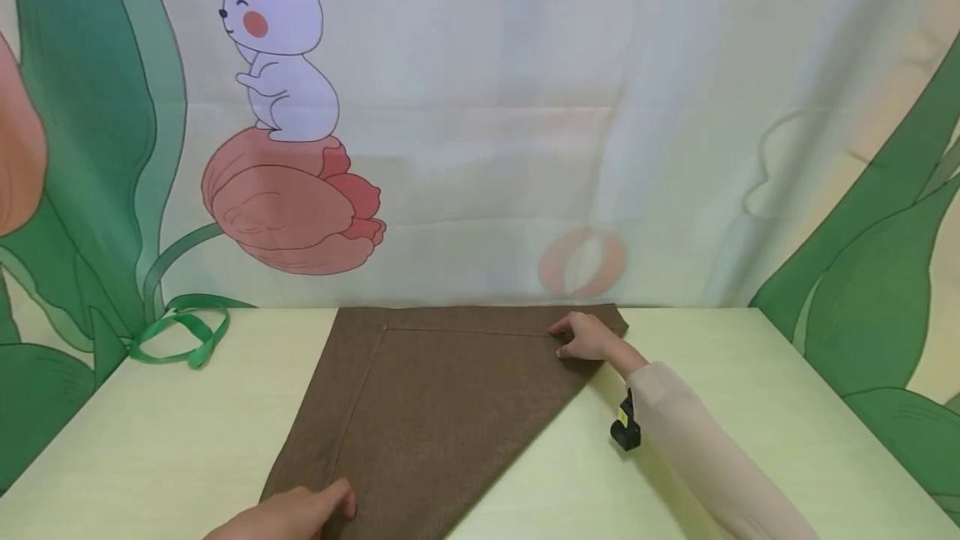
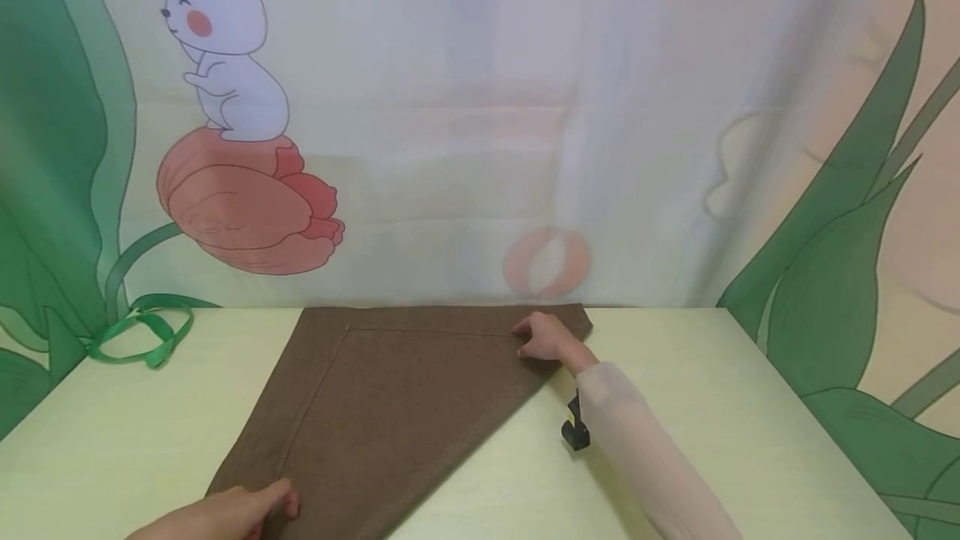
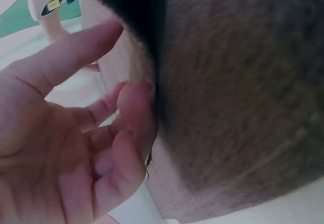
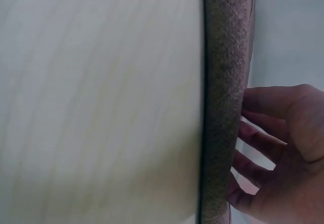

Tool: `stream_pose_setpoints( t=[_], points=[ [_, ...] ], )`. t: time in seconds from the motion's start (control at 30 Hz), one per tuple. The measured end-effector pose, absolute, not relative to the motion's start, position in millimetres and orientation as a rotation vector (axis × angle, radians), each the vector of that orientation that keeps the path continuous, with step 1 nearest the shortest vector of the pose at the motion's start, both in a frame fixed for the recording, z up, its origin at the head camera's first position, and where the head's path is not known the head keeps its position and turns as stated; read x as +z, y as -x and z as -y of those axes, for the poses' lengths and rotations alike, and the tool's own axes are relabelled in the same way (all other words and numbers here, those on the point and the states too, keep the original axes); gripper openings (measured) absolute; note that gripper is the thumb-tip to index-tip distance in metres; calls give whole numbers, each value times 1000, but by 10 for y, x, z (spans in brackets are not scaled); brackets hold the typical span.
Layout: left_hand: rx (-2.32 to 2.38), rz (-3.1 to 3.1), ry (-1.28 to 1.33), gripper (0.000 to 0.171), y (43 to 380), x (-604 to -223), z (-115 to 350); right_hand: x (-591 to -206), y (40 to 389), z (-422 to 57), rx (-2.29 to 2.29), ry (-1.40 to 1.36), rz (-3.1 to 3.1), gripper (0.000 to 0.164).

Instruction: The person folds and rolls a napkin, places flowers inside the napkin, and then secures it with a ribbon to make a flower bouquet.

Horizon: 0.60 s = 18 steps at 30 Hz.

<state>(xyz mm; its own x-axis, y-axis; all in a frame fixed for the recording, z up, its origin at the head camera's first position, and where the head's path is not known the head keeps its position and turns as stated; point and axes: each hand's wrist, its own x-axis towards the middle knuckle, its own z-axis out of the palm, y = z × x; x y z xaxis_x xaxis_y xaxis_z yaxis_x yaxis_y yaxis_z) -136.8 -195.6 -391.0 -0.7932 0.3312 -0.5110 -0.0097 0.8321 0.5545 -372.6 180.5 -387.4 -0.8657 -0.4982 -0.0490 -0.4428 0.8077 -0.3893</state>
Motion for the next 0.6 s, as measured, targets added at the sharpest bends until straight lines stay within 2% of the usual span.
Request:
stream_pose_setpoints(
  t=[0.3, 0.6],
  points=[
    [718, -2526, -427, 54, 1274, -3783, 2119, -3851, 3595, -1992, -550, 724, -2825, 37],
    [776, -2572, -537, 56, 1248, -3725, 2236, -3784, 3283, -2248, -522, 754, -2818, 39]
  ],
)
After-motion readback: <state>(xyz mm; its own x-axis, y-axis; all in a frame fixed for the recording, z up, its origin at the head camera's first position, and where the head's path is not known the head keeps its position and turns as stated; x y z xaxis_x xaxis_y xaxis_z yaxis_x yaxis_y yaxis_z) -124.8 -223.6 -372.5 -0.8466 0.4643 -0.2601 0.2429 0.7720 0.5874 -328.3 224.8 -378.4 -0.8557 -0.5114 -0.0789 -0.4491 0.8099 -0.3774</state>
